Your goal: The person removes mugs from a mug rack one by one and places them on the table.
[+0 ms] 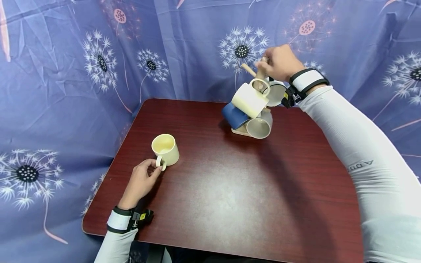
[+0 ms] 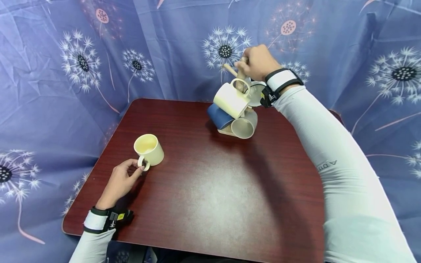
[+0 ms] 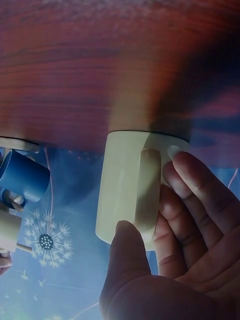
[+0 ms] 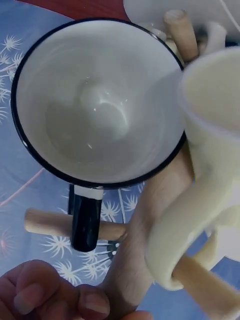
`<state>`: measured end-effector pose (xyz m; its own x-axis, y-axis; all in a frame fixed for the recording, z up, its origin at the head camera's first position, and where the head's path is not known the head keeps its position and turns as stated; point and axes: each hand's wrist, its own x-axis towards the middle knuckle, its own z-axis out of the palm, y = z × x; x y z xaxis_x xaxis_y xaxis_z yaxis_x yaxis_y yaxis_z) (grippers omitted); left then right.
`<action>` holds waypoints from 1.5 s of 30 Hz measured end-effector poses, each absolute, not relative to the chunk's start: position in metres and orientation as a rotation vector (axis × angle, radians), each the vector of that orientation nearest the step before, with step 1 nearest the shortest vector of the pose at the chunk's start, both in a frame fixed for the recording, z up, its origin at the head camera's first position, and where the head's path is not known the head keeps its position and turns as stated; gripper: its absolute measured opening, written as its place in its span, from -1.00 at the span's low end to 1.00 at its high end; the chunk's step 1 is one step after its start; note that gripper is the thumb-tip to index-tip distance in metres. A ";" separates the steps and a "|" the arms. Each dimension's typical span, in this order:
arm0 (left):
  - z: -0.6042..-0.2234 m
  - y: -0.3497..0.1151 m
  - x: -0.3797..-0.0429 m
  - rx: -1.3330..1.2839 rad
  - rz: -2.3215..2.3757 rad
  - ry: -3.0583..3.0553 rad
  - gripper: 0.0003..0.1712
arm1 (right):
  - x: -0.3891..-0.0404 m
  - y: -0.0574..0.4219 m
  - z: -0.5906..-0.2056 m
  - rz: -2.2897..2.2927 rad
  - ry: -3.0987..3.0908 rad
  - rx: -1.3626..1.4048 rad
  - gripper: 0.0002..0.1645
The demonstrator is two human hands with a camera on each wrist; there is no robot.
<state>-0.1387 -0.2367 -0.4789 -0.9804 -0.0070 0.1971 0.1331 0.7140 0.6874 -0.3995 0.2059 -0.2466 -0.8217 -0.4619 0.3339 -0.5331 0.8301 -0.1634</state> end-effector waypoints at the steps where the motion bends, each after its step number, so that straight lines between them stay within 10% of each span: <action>1: -0.479 -0.237 -0.139 -0.101 -1.119 -2.733 -0.81 | -0.399 0.205 -0.246 0.369 -2.741 0.744 -0.56; 45: -0.480 -0.232 -0.136 -0.082 -1.149 -2.748 -0.71 | -0.395 0.194 -0.246 0.427 -2.795 0.457 -0.29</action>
